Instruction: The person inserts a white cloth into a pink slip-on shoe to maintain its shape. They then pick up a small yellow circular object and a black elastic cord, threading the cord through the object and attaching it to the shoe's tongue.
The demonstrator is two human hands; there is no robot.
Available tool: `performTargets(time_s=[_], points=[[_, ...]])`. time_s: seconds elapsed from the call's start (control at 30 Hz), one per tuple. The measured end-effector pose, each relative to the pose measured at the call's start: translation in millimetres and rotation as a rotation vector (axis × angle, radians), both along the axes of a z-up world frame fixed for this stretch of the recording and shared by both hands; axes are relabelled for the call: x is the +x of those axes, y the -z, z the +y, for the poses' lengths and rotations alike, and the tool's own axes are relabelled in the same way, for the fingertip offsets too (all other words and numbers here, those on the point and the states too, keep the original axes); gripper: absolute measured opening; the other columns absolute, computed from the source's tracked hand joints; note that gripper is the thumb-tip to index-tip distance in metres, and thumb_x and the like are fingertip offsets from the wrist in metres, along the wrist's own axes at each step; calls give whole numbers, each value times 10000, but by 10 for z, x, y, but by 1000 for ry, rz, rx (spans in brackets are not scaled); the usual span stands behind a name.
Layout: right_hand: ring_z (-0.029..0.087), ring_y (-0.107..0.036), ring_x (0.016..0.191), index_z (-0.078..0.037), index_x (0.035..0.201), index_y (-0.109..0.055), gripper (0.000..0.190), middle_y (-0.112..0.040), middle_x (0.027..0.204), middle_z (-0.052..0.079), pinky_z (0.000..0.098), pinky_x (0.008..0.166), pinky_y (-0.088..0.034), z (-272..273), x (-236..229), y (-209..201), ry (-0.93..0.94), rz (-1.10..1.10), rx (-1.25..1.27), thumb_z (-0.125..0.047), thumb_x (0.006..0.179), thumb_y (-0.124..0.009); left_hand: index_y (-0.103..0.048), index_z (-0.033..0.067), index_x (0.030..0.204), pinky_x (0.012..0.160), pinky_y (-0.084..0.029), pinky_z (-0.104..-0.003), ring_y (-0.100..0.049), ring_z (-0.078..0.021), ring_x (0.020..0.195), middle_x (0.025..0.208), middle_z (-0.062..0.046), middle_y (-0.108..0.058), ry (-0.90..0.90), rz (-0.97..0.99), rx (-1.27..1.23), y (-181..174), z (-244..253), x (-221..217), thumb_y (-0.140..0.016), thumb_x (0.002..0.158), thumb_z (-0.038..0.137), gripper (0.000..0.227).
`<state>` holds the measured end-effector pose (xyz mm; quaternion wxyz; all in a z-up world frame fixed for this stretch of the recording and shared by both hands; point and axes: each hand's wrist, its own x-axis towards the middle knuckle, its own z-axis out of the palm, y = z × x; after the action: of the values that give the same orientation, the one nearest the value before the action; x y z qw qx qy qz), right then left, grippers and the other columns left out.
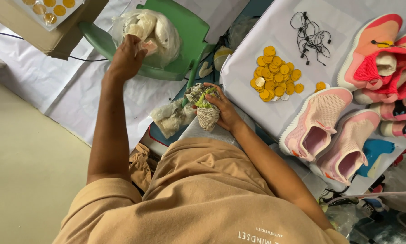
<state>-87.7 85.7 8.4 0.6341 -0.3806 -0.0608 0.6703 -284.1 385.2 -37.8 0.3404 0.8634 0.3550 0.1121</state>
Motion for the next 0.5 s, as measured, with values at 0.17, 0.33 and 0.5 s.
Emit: performTargets(time_s=[0.17, 0.33, 0.5], points=[[315, -688, 1026, -133, 1482, -398, 595, -548, 1366, 188, 407, 829, -631, -6, -25, -65, 16, -48, -13, -85, 940, -640, -464, -23, 1263, 886, -542, -433, -632, -324, 1108, 1254, -234, -634, 84, -224, -363, -506, 123, -167, -551, 1078, 89, 233], [190, -624, 1144, -186, 1517, -463, 594, -592, 1393, 105, 306, 981, -527, -19, -45, -53, -18, -197, 36, 4, 973, -610, -560, 24, 1245, 1027, -447, -282, -544, -142, 1053, 1128, -51, -577, 56, -479, -563, -987, 131, -348, -484, 1114, 221, 248], [109, -600, 888, -68, 1258, -628, 232, -653, 1051, 61, 251, 807, -515, -8, -56, -20, -21, -238, 26, -127, 1046, -552, -602, 116, 1131, 781, -402, -301, -479, -131, 853, 938, -6, -516, -252, -502, -825, -722, -344, 77, -411, 973, 532, 484]])
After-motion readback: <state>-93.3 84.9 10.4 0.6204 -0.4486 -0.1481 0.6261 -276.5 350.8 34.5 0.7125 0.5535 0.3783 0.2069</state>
